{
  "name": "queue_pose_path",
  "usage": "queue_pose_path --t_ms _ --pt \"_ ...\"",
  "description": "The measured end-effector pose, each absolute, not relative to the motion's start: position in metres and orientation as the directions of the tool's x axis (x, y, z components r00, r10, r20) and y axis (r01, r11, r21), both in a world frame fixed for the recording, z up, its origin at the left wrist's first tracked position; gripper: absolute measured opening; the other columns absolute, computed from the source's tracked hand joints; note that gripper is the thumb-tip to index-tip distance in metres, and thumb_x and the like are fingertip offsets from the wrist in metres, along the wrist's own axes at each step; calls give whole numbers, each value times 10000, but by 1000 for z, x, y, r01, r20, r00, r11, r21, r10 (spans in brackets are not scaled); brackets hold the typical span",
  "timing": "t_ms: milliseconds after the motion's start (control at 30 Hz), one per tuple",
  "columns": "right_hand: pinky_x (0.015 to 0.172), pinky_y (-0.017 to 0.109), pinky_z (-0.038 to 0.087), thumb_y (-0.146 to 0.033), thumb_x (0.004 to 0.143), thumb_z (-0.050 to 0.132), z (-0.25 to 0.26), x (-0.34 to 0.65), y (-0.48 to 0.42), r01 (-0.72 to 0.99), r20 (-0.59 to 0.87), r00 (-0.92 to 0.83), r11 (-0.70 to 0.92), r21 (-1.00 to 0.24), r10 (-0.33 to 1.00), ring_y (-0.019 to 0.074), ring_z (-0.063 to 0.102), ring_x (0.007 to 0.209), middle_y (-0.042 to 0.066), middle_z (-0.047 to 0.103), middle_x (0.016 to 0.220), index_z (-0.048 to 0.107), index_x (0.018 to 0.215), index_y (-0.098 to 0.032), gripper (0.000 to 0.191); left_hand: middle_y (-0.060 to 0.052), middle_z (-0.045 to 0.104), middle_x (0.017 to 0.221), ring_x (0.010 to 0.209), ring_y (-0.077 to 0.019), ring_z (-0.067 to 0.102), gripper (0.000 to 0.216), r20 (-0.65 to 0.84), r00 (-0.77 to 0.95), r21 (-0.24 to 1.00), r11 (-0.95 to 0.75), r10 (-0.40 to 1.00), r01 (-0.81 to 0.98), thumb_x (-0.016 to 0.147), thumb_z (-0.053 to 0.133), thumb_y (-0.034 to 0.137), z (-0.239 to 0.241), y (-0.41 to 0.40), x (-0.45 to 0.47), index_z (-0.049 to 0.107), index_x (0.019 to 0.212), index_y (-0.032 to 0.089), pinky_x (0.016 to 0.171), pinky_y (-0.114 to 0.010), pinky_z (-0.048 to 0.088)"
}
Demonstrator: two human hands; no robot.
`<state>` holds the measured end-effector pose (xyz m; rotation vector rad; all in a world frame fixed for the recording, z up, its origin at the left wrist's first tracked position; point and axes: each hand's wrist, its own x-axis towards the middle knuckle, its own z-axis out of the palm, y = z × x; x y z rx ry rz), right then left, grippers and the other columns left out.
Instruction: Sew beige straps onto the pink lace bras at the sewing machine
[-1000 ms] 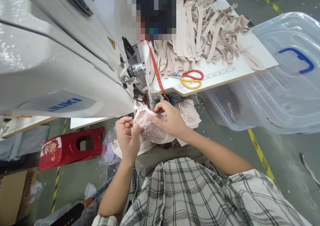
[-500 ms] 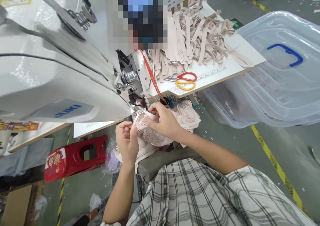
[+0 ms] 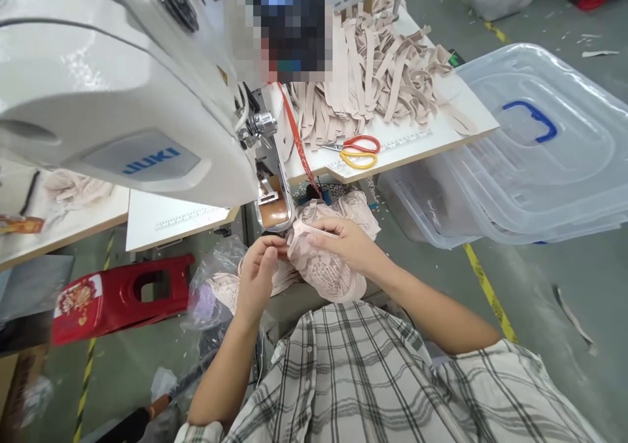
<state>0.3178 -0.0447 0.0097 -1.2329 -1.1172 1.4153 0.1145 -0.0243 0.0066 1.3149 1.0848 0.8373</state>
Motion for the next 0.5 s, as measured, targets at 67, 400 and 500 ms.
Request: queue_pose_path --t_ms 67,400,500 --pt "781 334 528 -479 823 696 12 316 -52 -81 -178 -109 -187 -979 978 199 677 832 37 729 865 754 859 -201 286 -101 731 924 905 -243 696 552 -230 398 973 224 888 63 881 534 721 6 -22 119 690 976 200 870 -397 543" --pt "731 350 497 -467 984 431 -31 327 -65 568 -74 -373 165 -806 925 232 665 841 90 737 907 721 992 -213 386 54 457 513 556 -119 547 250 -272 323 819 394 907 -417 943 656 339 67 11 75 649 722 223 729 -349 557" --pt "650 324 463 -462 1007 386 -39 345 -71 634 -134 -451 212 -743 882 214 633 724 71 704 780 712 886 -226 421 80 412 491 485 -29 406 464 -251 7 794 209 968 -571 1092 338 221 98 32 25 567 690 184 643 -237 506"
